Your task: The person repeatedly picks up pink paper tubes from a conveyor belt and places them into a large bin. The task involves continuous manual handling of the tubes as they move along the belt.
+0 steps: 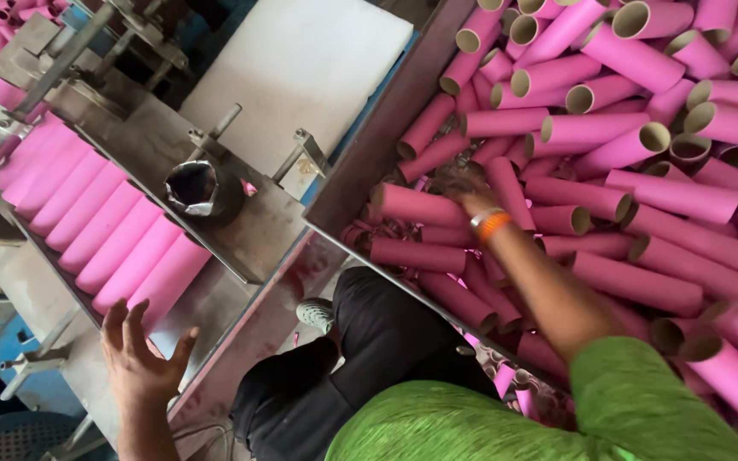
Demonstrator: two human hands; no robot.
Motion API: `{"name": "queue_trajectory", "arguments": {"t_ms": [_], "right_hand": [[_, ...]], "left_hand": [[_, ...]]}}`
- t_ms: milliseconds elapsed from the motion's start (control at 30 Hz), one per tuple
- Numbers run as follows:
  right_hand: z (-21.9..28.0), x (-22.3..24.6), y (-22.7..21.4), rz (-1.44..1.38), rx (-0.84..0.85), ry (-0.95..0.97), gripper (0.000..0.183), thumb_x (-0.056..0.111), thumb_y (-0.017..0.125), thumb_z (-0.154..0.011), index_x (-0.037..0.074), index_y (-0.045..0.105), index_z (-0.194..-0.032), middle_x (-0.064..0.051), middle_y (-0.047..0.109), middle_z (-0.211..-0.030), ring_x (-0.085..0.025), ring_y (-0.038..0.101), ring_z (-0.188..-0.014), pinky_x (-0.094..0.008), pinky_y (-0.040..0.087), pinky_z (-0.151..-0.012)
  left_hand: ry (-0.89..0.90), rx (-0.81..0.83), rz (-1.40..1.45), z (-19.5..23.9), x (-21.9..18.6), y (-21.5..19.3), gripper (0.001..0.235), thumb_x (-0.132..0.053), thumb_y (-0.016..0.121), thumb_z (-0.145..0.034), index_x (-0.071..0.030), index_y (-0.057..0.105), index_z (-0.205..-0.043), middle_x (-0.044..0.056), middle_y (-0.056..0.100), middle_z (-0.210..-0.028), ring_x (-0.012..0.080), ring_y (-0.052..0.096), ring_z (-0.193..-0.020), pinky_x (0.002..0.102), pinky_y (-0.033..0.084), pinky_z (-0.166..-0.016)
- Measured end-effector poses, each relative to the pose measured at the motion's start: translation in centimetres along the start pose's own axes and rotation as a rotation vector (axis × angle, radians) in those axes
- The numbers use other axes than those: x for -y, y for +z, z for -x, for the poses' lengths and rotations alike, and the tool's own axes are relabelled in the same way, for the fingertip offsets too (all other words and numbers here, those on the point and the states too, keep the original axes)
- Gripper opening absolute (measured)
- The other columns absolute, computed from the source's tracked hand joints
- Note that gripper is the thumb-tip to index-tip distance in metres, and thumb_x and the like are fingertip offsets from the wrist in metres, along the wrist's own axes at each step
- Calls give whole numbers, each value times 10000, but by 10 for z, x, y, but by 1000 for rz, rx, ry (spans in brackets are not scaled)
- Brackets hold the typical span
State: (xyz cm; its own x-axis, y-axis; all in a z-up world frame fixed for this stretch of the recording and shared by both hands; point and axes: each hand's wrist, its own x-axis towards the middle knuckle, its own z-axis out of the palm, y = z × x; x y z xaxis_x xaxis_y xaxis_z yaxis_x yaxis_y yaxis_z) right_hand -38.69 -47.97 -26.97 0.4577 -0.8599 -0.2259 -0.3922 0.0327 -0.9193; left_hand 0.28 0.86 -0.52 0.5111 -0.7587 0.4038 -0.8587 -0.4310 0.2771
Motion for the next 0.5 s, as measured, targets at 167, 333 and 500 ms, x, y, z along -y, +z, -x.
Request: {"name": "queue_trajectory", "arguments": {"t_ms": [167,333,500], "right_hand": [[70,-30,-20,502,332,151,478,159,654,-828,107,640,-1303,-144,682,-1255,-312,669,-1161,-400,537,-975],[84,-31,8,1021,402,-474,551,111,778,-704,158,676,-1243,-168,672,-1251,-352,641,-1177,-414,493,-1013],[58,63,-39,-143,-56,-161,504,-47,653,-863,-1,593,-1361,-97,615,-1127,-171,600,-988,-325,534,-865]], "left_hand": [[23,-53,38,-4,-2,0,789,-414,846,-773,-39,546,-1400,276,491,-1493,469,491,-1372,569,440,-1130],[30,-92,62,-2,-5,-4,772,-420,840,-792,-35,552,-1397,275,498,-1483,467,500,-1359,562,445,-1118],[4,-106,62,-4,-18,-12,749,-414,846,-804,-18,575,-1378,274,508,-1483,466,505,-1362,552,446,-1120]]}}
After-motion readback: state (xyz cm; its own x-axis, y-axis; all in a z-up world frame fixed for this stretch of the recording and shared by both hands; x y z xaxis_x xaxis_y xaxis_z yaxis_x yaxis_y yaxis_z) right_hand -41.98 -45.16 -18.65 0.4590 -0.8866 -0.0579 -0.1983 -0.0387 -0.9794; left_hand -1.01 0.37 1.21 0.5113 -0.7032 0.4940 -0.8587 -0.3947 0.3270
